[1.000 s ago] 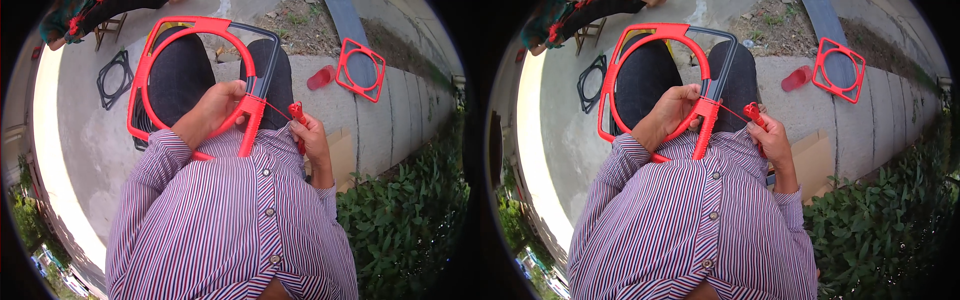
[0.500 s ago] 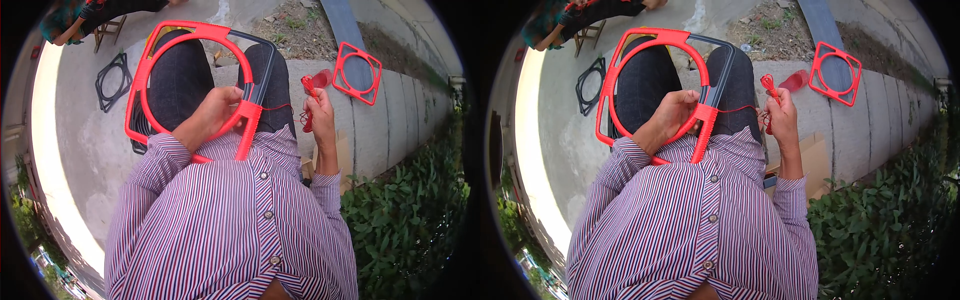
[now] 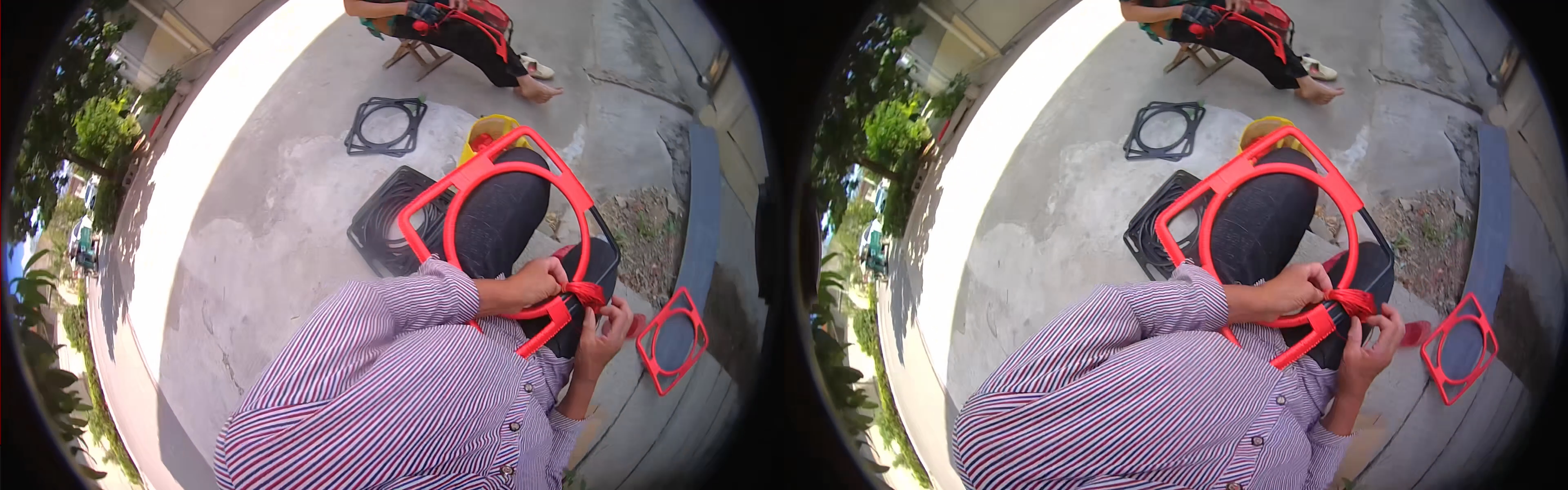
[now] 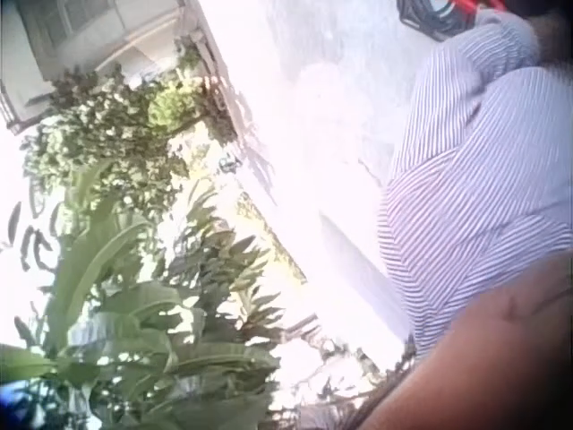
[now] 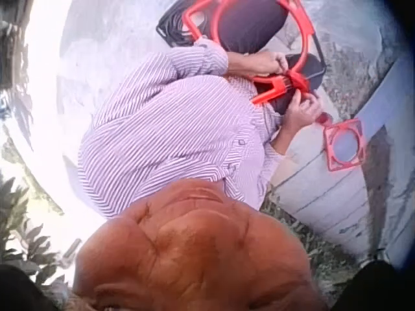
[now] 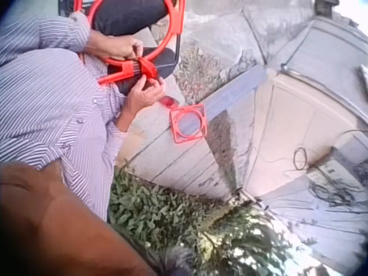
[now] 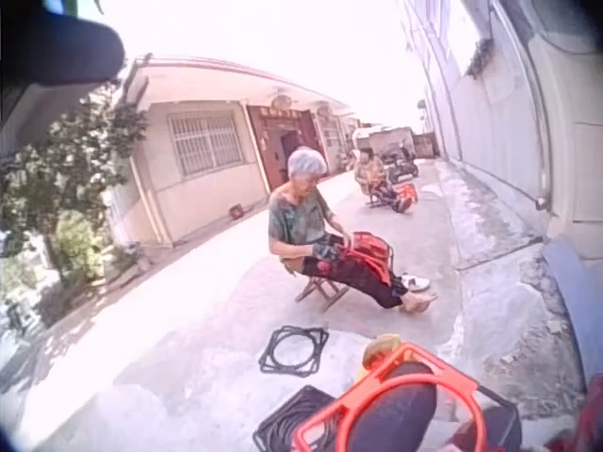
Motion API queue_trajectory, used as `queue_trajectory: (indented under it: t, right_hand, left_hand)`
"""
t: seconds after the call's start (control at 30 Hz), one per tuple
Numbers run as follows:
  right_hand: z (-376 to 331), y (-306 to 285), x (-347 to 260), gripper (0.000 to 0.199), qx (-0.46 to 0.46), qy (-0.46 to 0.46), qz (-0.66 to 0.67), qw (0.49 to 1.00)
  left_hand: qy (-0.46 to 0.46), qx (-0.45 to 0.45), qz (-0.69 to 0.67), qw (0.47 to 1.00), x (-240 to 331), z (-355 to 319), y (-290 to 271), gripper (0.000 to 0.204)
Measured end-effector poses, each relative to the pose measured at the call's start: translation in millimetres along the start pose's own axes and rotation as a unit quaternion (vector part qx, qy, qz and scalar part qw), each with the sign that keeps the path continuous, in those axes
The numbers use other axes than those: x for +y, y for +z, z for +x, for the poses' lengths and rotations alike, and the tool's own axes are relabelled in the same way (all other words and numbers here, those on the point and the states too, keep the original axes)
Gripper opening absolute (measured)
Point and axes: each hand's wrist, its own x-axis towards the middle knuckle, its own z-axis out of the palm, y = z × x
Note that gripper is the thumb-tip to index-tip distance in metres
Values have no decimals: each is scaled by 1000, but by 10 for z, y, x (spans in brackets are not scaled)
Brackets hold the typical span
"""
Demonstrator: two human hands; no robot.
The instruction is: Wrapping red rope around a plastic frame to create a woven furniture part.
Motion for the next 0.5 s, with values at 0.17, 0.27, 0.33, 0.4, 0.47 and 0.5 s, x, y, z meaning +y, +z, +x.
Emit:
queue_trajectory:
  t: [0.17, 0.27, 0.33, 0.4, 0.47, 0.5]
  right_hand:
    - [-318, 68, 551, 15, -35, -153, 10, 988]
    - [-221, 112, 439, 15, -79, -198, -26, 977]
    - [-130, 25, 329, 17, -142, -151, -54, 977]
    - [-38, 20, 320, 27, -213, -109, -78, 968]
    - [10, 30, 322, 27, -218, -131, -73, 964]
    - [29, 12, 306, 31, -239, -118, -105, 958]
  left_hand:
    - [24, 46, 75, 996, 31, -92, 176, 17]
    - [32, 62, 64, 996, 39, -114, 129, 17]
    - [36, 57, 66, 996, 35, -57, 137, 17]
    - [34, 68, 63, 995, 12, -20, 118, 16]
    - [50, 58, 39, 996, 52, -61, 114, 17]
    - [55, 66, 38, 996, 34, -36, 112, 17]
